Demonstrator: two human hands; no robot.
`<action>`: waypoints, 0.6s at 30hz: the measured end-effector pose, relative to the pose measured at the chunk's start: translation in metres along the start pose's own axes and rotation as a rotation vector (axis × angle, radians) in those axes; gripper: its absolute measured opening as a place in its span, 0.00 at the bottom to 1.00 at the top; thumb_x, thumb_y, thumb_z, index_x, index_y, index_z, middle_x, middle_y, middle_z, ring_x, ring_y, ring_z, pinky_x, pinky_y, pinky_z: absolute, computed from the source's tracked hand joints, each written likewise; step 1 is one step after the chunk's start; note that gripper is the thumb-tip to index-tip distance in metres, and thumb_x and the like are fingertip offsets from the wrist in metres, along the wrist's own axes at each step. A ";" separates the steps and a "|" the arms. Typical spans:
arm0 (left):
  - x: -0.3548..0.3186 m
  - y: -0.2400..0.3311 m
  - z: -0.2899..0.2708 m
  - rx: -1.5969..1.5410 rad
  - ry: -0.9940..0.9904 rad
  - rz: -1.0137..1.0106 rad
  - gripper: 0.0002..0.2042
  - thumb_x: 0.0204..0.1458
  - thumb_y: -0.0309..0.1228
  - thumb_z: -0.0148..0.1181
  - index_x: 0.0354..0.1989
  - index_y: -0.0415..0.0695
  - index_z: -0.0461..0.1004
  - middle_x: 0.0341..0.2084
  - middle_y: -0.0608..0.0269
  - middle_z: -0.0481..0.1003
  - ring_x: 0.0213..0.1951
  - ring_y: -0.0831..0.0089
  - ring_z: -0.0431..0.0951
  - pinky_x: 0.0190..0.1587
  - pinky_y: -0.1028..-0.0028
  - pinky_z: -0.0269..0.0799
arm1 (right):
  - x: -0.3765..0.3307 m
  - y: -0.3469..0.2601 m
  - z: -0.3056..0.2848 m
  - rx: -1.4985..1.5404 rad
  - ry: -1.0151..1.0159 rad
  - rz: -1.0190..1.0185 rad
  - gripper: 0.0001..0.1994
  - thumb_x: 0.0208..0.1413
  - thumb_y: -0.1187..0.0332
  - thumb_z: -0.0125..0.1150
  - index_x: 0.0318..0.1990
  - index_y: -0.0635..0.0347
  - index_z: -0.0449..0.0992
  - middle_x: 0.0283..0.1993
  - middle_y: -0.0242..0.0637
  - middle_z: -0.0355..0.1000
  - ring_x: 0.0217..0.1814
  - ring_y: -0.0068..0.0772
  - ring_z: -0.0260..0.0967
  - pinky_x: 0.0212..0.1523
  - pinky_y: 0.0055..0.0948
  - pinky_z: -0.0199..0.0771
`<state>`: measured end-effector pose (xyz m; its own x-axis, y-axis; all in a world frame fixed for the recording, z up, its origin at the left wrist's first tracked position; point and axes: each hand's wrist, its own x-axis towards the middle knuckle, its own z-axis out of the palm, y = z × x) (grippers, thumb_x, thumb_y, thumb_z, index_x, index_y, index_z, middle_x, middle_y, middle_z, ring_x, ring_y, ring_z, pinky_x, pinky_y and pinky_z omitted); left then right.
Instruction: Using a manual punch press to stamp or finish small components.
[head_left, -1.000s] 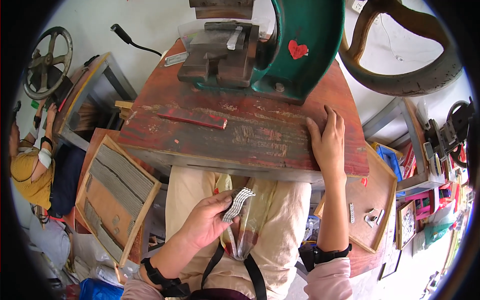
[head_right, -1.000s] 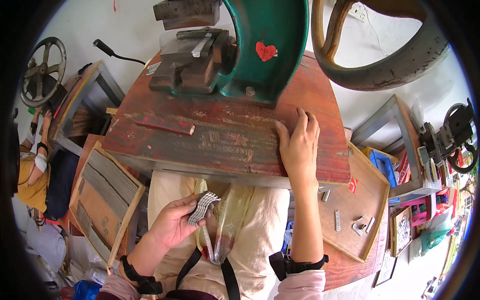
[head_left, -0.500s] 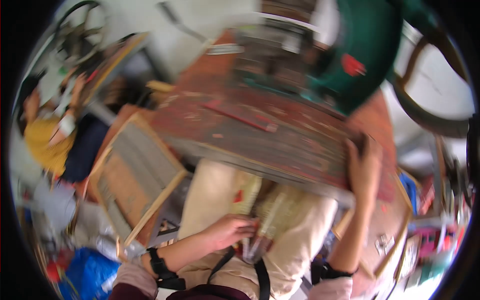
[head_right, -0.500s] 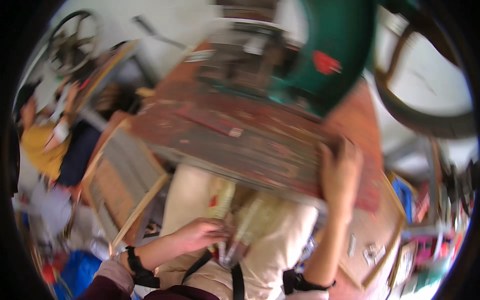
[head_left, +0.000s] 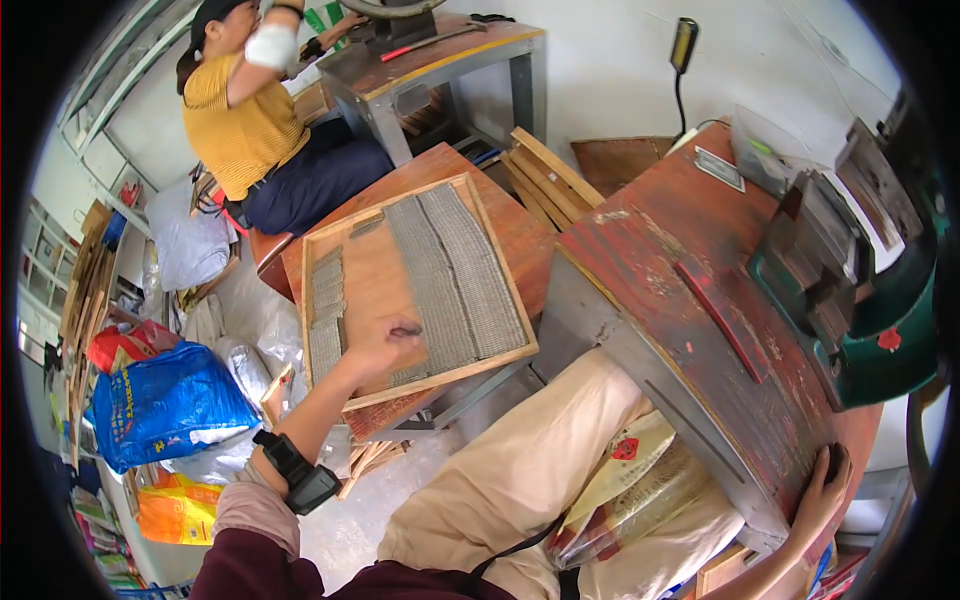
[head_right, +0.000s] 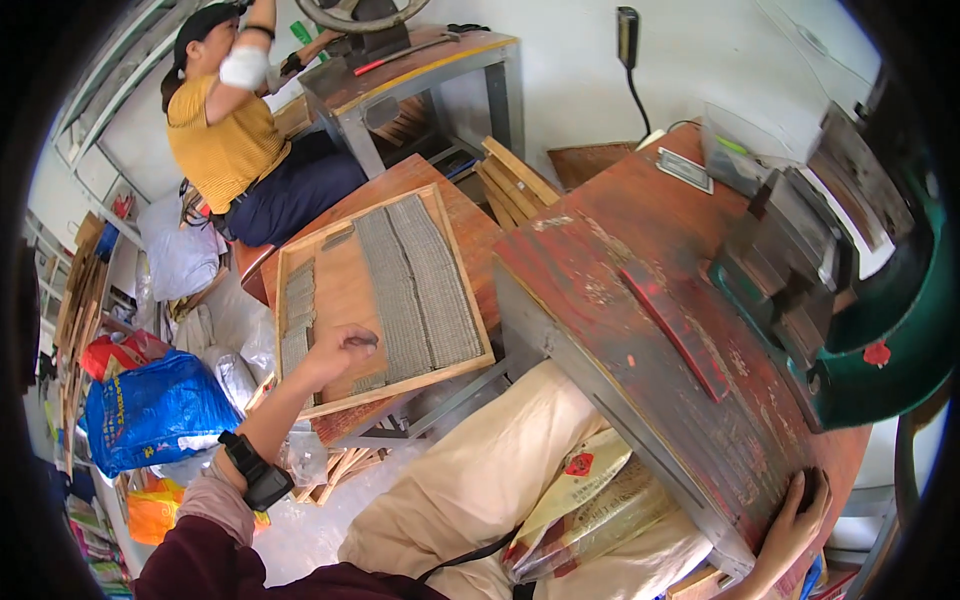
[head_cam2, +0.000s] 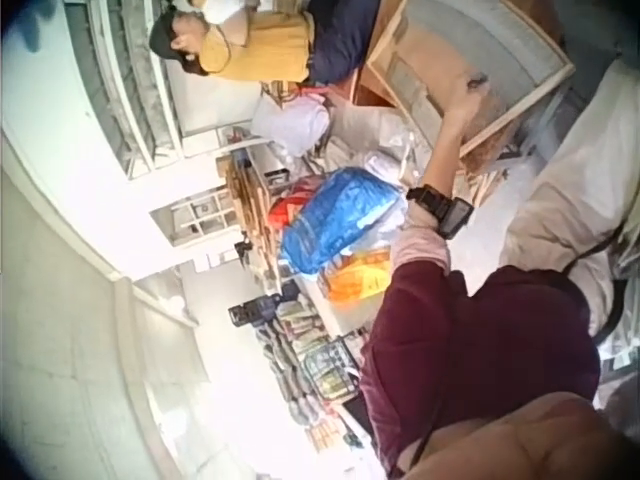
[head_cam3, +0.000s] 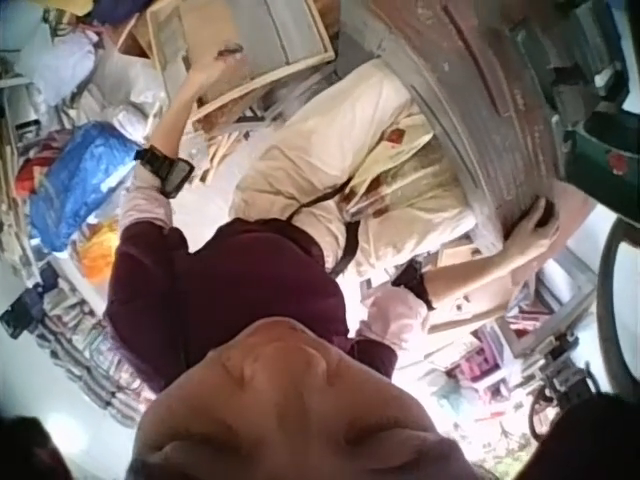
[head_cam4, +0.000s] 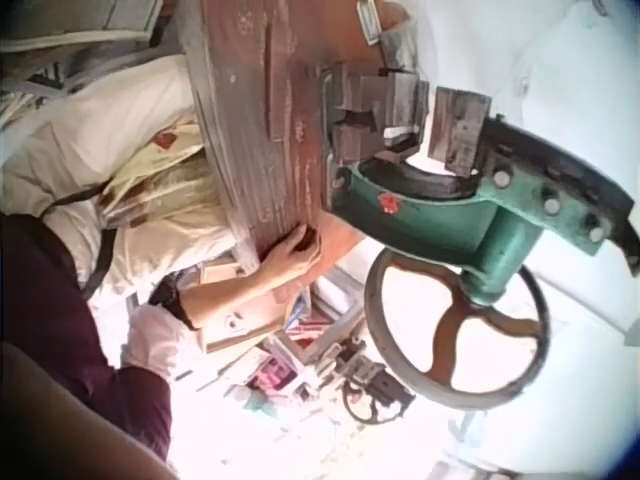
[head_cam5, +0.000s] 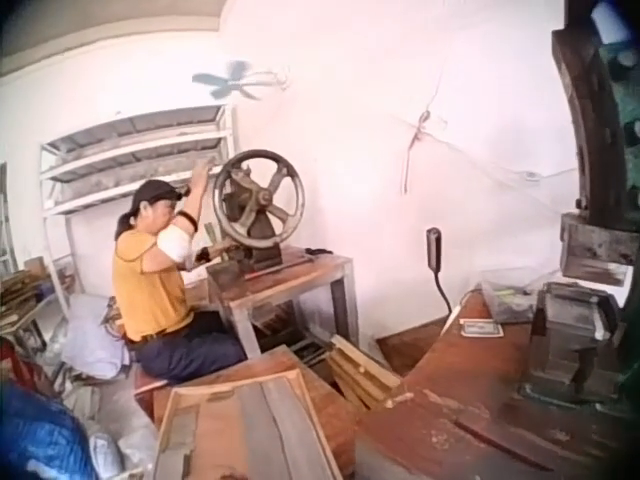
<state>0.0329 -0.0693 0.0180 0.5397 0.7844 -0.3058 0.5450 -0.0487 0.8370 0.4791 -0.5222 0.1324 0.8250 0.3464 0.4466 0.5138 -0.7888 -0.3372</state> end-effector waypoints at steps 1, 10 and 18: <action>0.004 -0.014 -0.004 -0.007 0.004 -0.006 0.14 0.53 0.30 0.60 0.46 0.38 0.73 0.39 0.64 0.75 0.41 0.74 0.74 0.47 0.74 0.70 | 0.001 0.000 0.000 -0.010 0.009 0.003 0.18 0.61 0.62 0.52 0.49 0.70 0.71 0.50 0.49 0.70 0.53 0.48 0.67 0.55 0.35 0.63; -0.001 -0.021 0.001 0.270 -0.222 0.004 0.16 0.50 0.31 0.61 0.44 0.35 0.74 0.34 0.53 0.78 0.38 0.67 0.78 0.44 0.71 0.72 | 0.005 0.013 -0.003 -0.040 -0.037 0.024 0.18 0.61 0.61 0.51 0.48 0.70 0.72 0.49 0.50 0.71 0.50 0.47 0.67 0.54 0.35 0.63; -0.001 -0.022 -0.004 0.146 -0.421 0.005 0.16 0.48 0.32 0.65 0.43 0.37 0.75 0.33 0.60 0.78 0.34 0.75 0.74 0.39 0.75 0.71 | 0.008 0.024 0.000 -0.025 -0.043 -0.009 0.19 0.61 0.60 0.51 0.48 0.70 0.72 0.48 0.50 0.71 0.50 0.47 0.67 0.54 0.34 0.63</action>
<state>0.0173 -0.0665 0.0017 0.7403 0.4653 -0.4852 0.6103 -0.1626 0.7753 0.4979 -0.5385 0.1279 0.8297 0.3749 0.4136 0.5160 -0.7977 -0.3120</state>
